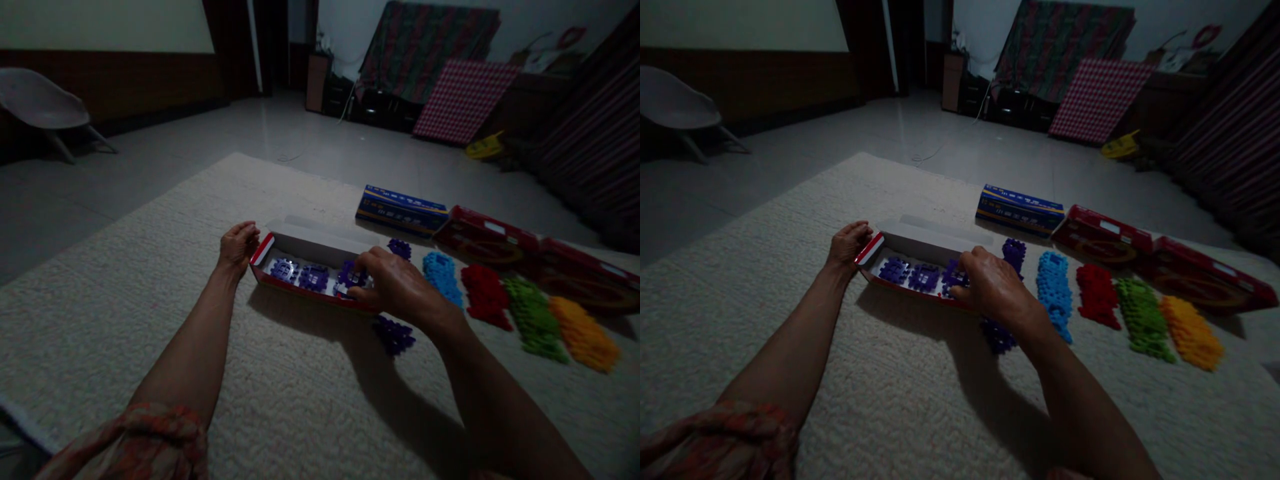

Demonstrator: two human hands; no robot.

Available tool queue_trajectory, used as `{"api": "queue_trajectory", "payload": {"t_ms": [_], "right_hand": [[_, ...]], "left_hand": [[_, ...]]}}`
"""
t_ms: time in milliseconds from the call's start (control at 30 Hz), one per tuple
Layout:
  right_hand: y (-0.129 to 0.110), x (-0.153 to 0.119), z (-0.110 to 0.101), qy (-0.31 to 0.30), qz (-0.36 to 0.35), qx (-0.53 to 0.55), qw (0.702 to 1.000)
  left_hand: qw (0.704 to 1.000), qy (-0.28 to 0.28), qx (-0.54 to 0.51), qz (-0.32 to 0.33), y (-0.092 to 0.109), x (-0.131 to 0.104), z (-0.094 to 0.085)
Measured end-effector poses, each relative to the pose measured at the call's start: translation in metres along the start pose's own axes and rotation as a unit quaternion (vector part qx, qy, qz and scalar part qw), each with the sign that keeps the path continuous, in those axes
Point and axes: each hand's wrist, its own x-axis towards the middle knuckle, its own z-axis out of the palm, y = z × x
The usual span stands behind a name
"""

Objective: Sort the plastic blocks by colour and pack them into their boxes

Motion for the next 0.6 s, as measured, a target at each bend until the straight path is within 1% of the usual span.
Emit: {"api": "queue_trajectory", "payload": {"t_ms": [67,200,367,500,600], "right_hand": [[0.003,0.001,0.004,-0.004,0.006,-0.010,1.000],[0.009,0.000,0.010,0.014,0.000,-0.020,1.000],[0.012,-0.004,0.012,0.036,-0.005,0.001,0.999],[0.018,-0.011,0.009,0.093,-0.004,0.027,0.995],[0.033,-0.020,0.002,0.143,0.011,0.043,0.989]], "left_hand": [[1.000,-0.001,-0.004,-0.002,0.000,0.000,0.000],[1.000,0.001,-0.002,-0.001,0.001,0.000,0.001],[1.000,0.003,0.002,0.002,0.001,-0.001,0.002],[1.000,0.004,0.010,0.007,0.001,-0.001,0.002],[1.000,0.004,0.018,0.008,0.001,0.000,0.002]]}}
